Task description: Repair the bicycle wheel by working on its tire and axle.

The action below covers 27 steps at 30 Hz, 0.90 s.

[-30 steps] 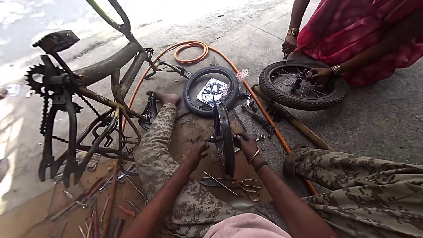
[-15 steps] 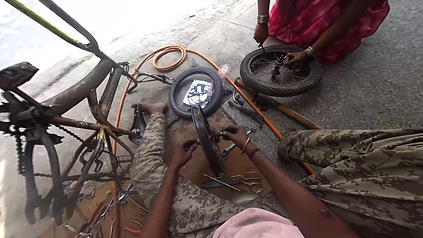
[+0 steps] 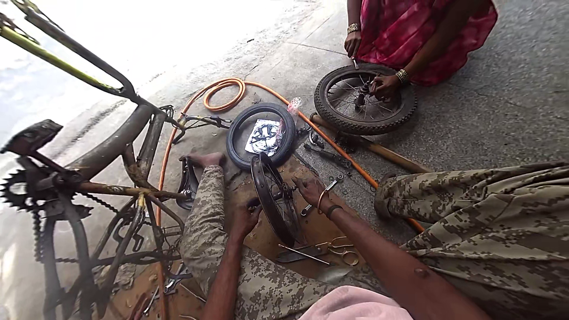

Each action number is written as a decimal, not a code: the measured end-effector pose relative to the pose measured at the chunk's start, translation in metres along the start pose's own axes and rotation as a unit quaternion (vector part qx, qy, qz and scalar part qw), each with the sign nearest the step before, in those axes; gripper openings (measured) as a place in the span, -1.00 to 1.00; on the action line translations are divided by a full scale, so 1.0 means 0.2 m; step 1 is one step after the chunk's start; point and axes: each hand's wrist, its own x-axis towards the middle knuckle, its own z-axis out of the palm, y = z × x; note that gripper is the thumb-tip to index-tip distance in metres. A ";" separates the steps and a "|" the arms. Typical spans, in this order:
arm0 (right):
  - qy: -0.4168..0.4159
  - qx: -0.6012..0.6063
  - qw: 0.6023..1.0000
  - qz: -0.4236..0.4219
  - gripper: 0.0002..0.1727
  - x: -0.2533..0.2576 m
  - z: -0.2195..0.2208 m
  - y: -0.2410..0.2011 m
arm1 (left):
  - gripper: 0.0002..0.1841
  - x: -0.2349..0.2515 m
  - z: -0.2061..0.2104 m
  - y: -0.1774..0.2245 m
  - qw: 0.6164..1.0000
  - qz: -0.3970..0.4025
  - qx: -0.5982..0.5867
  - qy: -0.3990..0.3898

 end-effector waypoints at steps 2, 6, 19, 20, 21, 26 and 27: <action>-0.015 0.041 0.998 -0.033 -0.40 -0.01 -0.01 0.02 | -0.82 0.00 0.01 0.00 1.000 -0.006 0.001 -0.001; -0.014 0.104 0.993 -0.058 -0.60 0.02 0.00 0.04 | -0.81 0.02 0.01 -0.01 1.000 -0.012 0.007 0.002; -0.014 0.116 0.993 0.007 -0.47 -0.08 -0.05 -0.04 | -0.80 0.01 0.02 -0.03 0.999 0.020 0.040 0.013; -0.022 0.101 0.994 0.034 -0.37 -0.10 -0.06 -0.07 | -0.81 0.01 0.01 -0.03 0.999 0.015 0.046 0.013; -0.031 0.081 0.995 0.043 -0.31 -0.10 -0.06 -0.07 | -0.81 0.01 0.01 -0.03 0.999 0.012 0.049 0.013; -0.016 0.101 0.994 -0.039 -0.64 -0.09 -0.06 -0.06 | -0.77 0.02 0.03 -0.03 0.999 0.028 0.031 0.008; -0.007 0.116 0.993 -0.035 -0.65 -0.09 -0.05 -0.06 | -0.76 0.02 0.02 -0.02 0.999 0.032 0.033 0.007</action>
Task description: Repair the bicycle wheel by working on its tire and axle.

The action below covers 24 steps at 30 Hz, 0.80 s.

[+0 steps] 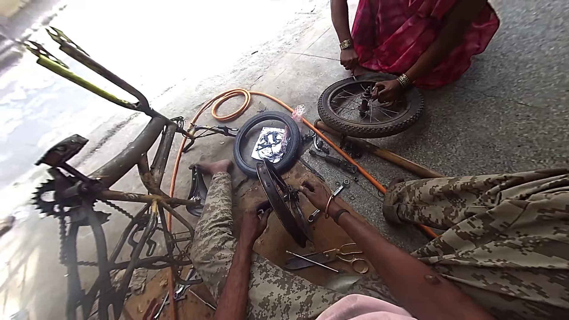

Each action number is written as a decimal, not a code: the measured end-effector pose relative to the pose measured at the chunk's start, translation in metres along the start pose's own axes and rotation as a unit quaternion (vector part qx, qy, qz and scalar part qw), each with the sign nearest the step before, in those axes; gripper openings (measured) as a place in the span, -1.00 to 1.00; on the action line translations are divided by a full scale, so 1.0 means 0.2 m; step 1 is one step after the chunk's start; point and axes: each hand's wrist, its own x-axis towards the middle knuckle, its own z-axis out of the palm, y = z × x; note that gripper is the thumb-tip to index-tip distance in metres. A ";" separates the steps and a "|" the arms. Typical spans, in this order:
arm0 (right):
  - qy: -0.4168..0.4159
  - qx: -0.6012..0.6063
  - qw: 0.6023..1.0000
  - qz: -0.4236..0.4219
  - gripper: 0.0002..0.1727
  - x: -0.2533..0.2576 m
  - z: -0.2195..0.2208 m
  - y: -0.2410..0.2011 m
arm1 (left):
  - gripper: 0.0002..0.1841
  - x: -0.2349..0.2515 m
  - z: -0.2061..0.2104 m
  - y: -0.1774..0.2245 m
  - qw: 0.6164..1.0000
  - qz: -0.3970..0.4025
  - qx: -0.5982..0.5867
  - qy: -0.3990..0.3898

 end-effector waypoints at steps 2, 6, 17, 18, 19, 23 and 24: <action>0.006 0.006 0.999 0.046 -0.46 0.01 0.01 0.01 | -0.79 0.00 -0.01 0.01 1.000 -0.009 0.004 -0.001; -0.015 -0.033 0.998 0.048 -0.29 0.03 0.02 0.05 | -0.85 0.00 -0.02 0.01 1.000 -0.022 0.017 0.000; -0.007 -0.033 0.999 0.012 -0.49 0.00 -0.02 0.03 | -0.82 0.00 0.02 -0.01 0.999 0.041 0.002 0.018; -0.020 -0.016 1.000 -0.009 -0.59 0.00 -0.02 0.04 | -0.82 0.00 0.02 -0.01 0.999 0.042 0.001 0.020; -0.019 -0.006 1.000 -0.015 -0.63 0.01 -0.01 0.04 | -0.81 0.00 0.02 -0.01 0.999 0.042 0.000 0.020; 0.020 -0.054 0.996 0.070 -0.29 -0.01 0.02 0.00 | -0.86 -0.01 0.00 -0.01 0.999 0.027 0.021 0.014; 0.018 -0.070 0.995 0.071 -0.26 -0.01 0.01 -0.01 | -0.86 -0.01 0.00 -0.01 0.999 0.023 0.026 0.013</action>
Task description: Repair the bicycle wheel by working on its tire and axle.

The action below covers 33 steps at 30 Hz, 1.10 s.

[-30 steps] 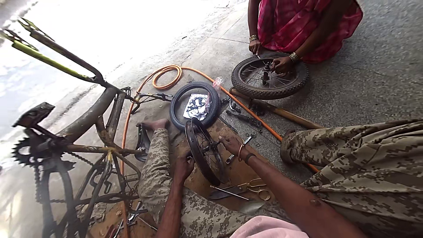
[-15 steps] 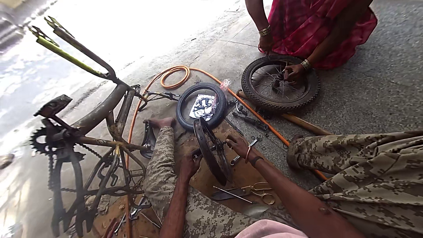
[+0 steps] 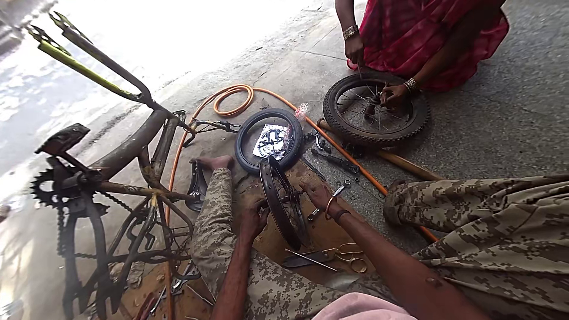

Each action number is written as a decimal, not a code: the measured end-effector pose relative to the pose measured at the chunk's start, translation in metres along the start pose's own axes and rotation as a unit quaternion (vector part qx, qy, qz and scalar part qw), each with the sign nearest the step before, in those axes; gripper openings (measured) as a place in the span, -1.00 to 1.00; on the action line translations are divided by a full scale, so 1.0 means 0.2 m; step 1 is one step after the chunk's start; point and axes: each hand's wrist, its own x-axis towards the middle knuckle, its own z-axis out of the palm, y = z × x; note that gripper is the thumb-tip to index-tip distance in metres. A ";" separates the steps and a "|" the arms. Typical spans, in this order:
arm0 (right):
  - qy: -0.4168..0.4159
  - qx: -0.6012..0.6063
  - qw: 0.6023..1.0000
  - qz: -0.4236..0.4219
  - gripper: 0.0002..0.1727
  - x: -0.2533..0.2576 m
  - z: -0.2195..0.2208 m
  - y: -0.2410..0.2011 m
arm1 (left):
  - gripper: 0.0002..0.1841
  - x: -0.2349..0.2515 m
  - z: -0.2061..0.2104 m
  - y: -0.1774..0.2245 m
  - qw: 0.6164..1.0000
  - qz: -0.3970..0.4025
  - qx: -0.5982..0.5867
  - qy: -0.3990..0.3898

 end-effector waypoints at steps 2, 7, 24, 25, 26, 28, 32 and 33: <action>-0.016 0.005 0.999 -0.044 -0.40 0.00 -0.02 0.02 | -0.84 0.00 0.00 0.00 1.000 -0.004 -0.001 0.004; -0.009 0.063 0.998 -0.013 -0.41 0.00 0.01 0.00 | -0.85 0.00 -0.01 0.01 1.000 0.002 0.004 0.007; -0.003 0.050 0.998 -0.045 -0.54 0.01 0.01 0.01 | -0.85 0.00 0.01 0.03 0.999 0.028 0.016 0.031; 0.006 0.038 0.999 -0.027 -0.44 0.01 0.02 0.02 | -0.86 -0.01 0.01 0.03 0.999 0.029 0.020 0.031; 0.012 0.024 0.999 -0.022 -0.36 0.02 0.02 0.02 | -0.87 -0.01 0.01 0.02 0.999 0.027 0.022 0.031; 0.014 0.020 0.998 -0.058 -0.42 0.03 0.02 0.04 | -0.86 -0.01 0.02 0.02 0.999 0.027 0.019 0.036; -0.003 0.063 0.994 -0.089 -0.64 0.03 0.03 0.04 | -0.85 0.00 0.02 0.03 0.999 0.029 0.022 0.039; 0.000 0.067 0.996 -0.063 -0.61 0.03 0.03 0.03 | -0.84 -0.01 0.02 0.04 0.998 0.031 0.026 0.038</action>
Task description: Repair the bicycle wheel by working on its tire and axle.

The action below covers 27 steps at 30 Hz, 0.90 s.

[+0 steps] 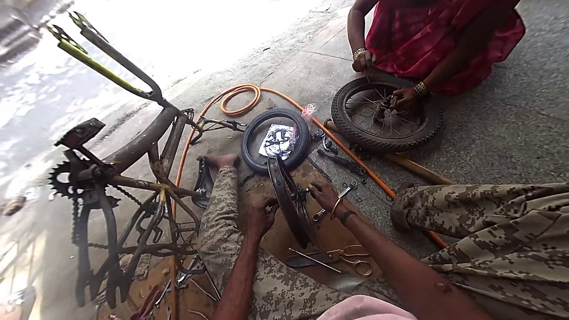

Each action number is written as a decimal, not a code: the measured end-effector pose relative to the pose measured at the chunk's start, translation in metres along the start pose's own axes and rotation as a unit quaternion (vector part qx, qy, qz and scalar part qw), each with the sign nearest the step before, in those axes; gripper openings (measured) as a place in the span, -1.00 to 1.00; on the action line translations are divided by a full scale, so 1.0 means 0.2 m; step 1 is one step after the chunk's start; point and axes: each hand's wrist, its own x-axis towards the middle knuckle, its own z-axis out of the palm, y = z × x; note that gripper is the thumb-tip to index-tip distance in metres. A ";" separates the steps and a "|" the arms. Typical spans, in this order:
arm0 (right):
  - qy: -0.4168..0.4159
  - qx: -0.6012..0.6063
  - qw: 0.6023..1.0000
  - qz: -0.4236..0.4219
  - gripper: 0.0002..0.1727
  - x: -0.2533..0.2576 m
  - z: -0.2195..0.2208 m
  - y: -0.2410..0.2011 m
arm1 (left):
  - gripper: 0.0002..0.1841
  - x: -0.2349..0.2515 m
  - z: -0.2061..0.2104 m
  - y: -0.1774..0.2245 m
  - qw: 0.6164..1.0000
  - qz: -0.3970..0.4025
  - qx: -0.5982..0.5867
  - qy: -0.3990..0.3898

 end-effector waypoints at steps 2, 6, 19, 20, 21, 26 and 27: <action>0.007 -0.009 0.999 0.045 -0.50 0.01 0.01 0.00 | -0.84 -0.01 0.00 0.00 1.000 0.006 0.008 -0.003; -0.016 -0.024 1.000 0.012 -0.54 0.04 -0.02 0.04 | -0.84 0.00 0.00 0.02 1.000 0.003 0.014 -0.006; -0.024 0.055 0.998 -0.009 -0.68 0.09 -0.02 0.13 | -0.82 0.02 0.00 -0.02 0.994 -0.060 -0.081 -0.037; -0.034 0.073 0.997 -0.014 -0.70 0.09 -0.02 0.14 | -0.79 0.02 0.00 -0.03 0.989 -0.090 -0.108 -0.050; -0.043 0.085 0.995 -0.014 -0.72 0.09 -0.03 0.14 | -0.77 0.02 -0.01 -0.04 0.983 -0.117 -0.130 -0.062; -0.031 0.099 0.994 -0.024 -0.77 0.08 -0.04 0.16 | -0.75 0.02 -0.01 -0.05 0.964 -0.182 -0.176 -0.083; -0.026 0.099 0.994 -0.026 -0.77 0.08 -0.04 0.16 | -0.74 0.02 -0.01 -0.05 0.958 -0.195 -0.192 -0.086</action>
